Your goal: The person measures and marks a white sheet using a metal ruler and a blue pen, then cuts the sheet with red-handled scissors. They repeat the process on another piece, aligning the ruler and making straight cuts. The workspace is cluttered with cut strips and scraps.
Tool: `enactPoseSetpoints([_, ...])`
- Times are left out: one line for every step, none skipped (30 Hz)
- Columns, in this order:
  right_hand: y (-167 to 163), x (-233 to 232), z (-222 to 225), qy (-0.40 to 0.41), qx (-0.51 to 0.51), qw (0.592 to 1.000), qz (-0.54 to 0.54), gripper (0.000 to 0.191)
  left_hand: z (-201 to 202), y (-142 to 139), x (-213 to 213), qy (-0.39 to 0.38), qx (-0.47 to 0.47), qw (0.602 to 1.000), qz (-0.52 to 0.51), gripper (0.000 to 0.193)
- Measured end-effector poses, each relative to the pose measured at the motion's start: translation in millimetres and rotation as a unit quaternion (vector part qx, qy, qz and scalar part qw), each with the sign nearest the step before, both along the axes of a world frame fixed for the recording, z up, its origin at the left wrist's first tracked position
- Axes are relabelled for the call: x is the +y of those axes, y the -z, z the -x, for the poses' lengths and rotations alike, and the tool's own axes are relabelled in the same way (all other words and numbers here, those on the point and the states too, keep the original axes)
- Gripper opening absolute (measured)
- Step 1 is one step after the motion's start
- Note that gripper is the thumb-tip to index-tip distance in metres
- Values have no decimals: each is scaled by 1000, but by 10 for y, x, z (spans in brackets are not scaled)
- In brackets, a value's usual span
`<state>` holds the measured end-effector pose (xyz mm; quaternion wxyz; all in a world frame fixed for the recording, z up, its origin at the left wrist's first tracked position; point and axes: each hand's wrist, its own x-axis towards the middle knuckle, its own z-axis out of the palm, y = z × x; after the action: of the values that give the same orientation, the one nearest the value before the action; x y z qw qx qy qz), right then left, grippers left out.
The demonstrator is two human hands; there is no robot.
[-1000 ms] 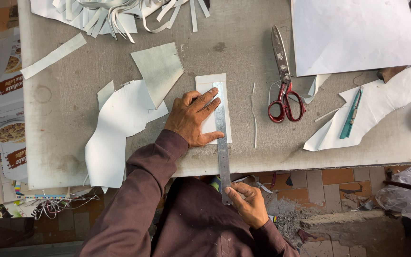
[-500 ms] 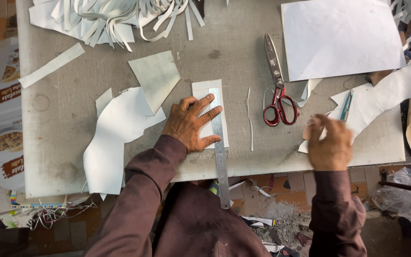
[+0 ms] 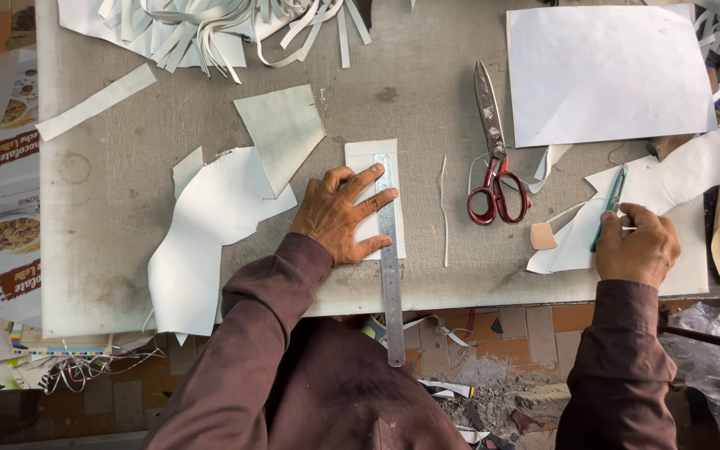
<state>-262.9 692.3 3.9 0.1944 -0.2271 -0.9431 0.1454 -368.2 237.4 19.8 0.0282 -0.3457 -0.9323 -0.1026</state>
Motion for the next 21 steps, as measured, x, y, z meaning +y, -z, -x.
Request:
enactPoseSetpoints([-6,-5,0,-2,2,1000,1,26,0,2,0,-2,-6,1000,3,80])
enactPoseSetpoints([-11,-12,3,-5,4,1000,2,30,0,3,1,-3,-13,1000,6,80])
enactPoseSetpoints([-14,-20,14,3,3,1000,15,31,1,4,1,-5,-19,1000,9,79])
enactPoseSetpoints([-19,-28,28,11,4,1000,29,33,5,3,0,-6,-21,1000,10,79])
enactPoseSetpoints([-27,-34,35,20,3,999,43,34,6,3,4,-6,-24,1000,11,79])
enactPoseSetpoints([-36,-41,49,31,-3,998,61,36,6,2,5,-7,-26,1000,12,79])
enactPoseSetpoints([-49,-43,68,44,-9,996,78,37,9,1,6,-6,-25,1000,10,79])
enactPoseSetpoints([-65,-48,82,56,-15,994,95,39,10,-1,5,-6,-23,1000,8,80])
enactPoseSetpoints([-79,-62,86,64,-13,991,113,36,7,-3,4,-6,-22,1000,7,80])
enactPoseSetpoints([-93,-83,92,71,-12,989,131,34,7,-5,3,-5,-19,1000,5,79])
enactPoseSetpoints([-113,-106,95,79,-11,986,150,31,6,-6,3,-4,-15,1000,3,79])
enactPoseSetpoints([-143,-134,95,90,-12,986,140,29,5,-8,2,-3,-12,1000,0,79])
enactPoseSetpoints([-172,-176,87,100,-13,986,131,28,3,-9,-1,-3,-11,1000,-1,79])
enactPoseSetpoints([-212,-223,74,110,-13,986,121,26,3,-10,-2,-3,-11,1000,-3,79])
enactPoseSetpoints([-247,-296,36,110,16,979,169,27,2,-10,-3,-3,-11,1000,-4,79])
enactPoseSetpoints([-268,-405,-29,111,45,969,215,28,-1,-10,-6,-1,-9,1000,-6,79])
enactPoseSetpoints([-293,-525,-89,110,75,956,260,30,2,-9,-7,2,-5,1000,-8,78])
enactPoseSetpoints([-317,-663,-155,114,84,942,304,30,10,-8,-9,2,-1,1000,-10,78])
enactPoseSetpoints([-320,-836,-240,117,91,926,348,31,11,-7,-10,-1,-4,1000,-10,79])
enactPoseSetpoints([-309,-1017,-322,100,95,912,385,32,6,-6,-11,-2,-8,1000,-8,79])
enactPoseSetpoints([-308,-1180,-406,83,98,897,422,32,1,-5,-10,-3,-13,1000,-7,80])
